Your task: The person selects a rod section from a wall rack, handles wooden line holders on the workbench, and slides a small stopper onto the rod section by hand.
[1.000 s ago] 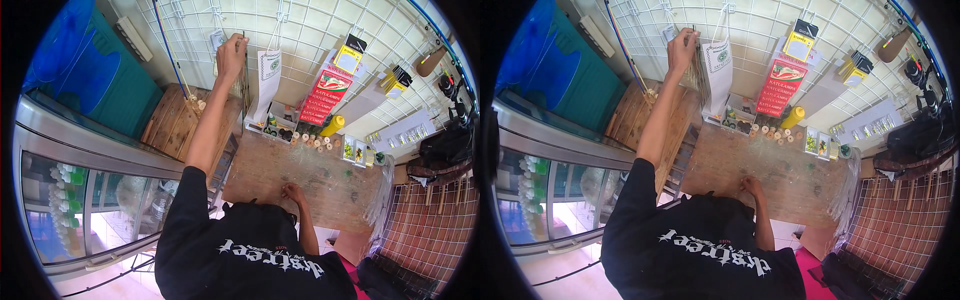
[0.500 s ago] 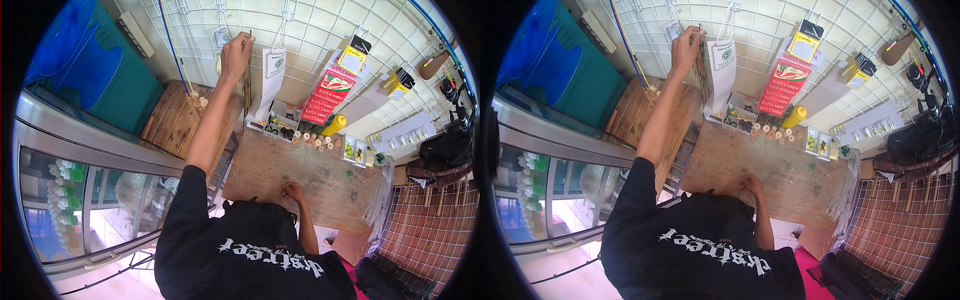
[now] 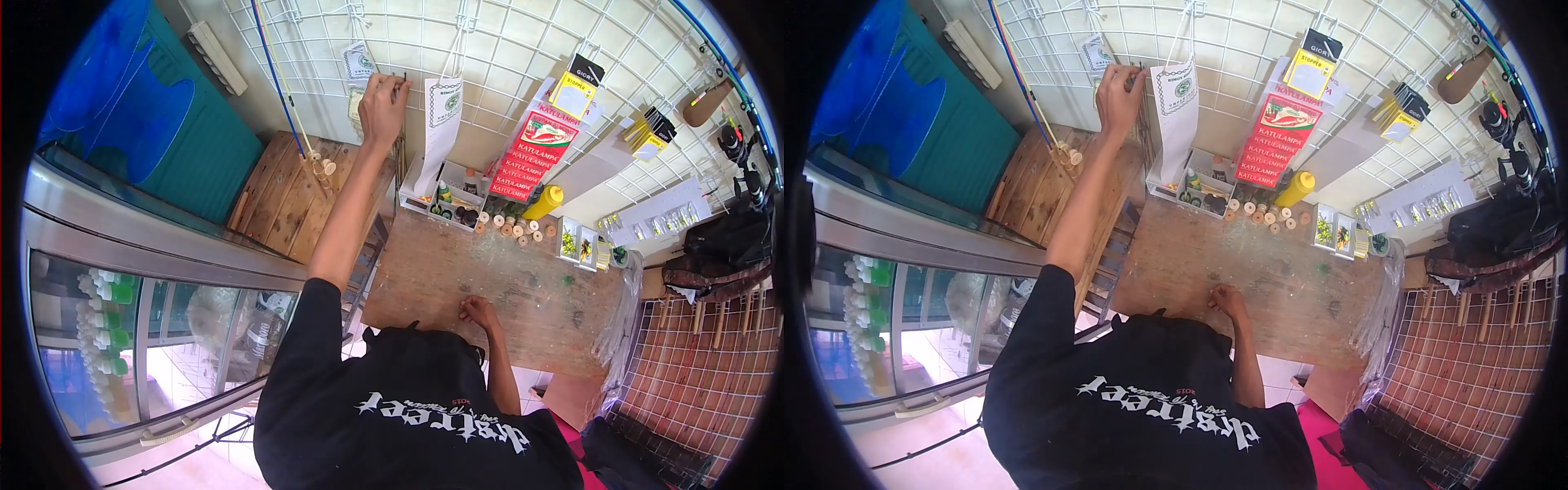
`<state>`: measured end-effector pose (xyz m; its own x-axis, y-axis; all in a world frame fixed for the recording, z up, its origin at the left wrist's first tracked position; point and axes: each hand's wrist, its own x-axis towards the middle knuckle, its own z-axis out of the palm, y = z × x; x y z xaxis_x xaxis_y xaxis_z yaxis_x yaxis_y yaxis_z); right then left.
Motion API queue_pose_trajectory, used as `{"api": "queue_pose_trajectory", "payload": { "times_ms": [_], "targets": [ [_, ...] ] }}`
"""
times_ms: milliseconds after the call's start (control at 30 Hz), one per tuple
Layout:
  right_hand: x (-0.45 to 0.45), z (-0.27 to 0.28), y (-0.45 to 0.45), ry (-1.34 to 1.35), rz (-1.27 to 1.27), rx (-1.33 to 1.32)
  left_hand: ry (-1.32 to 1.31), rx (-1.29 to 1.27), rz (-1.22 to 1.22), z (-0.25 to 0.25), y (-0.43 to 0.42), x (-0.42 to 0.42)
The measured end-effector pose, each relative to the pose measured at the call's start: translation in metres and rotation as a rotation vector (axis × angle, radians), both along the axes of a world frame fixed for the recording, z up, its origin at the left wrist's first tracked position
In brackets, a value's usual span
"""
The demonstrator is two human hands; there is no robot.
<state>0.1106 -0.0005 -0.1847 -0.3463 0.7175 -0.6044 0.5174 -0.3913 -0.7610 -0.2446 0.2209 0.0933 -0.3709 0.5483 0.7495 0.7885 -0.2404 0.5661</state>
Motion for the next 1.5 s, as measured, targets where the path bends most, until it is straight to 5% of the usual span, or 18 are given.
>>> {"api": "queue_pose_trajectory", "payload": {
  "times_ms": [433, 500, 633, 1067, 1500],
  "targets": [
    [-0.002, 0.01, 0.002, -0.014, 0.015, -0.027, -0.032, -0.038, -0.011, -0.021, -0.01, 0.003],
    [-0.003, 0.013, 0.002, -0.03, 0.011, -0.024, -0.275, 0.041, -0.176, -0.022, -0.016, 0.007],
    [-0.002, 0.011, 0.001, -0.006, -0.013, -0.026, -0.243, 0.182, -0.127, -0.066, -0.011, -0.003],
    [-0.003, 0.018, 0.006, -0.005, -0.025, -0.105, -0.308, -0.316, 0.075, -0.172, -0.051, 0.01],
    [-0.001, 0.015, 0.011, 0.013, -0.013, -0.186, -0.207, -0.441, 0.124, -0.156, -0.033, 0.009]
  ]
}}
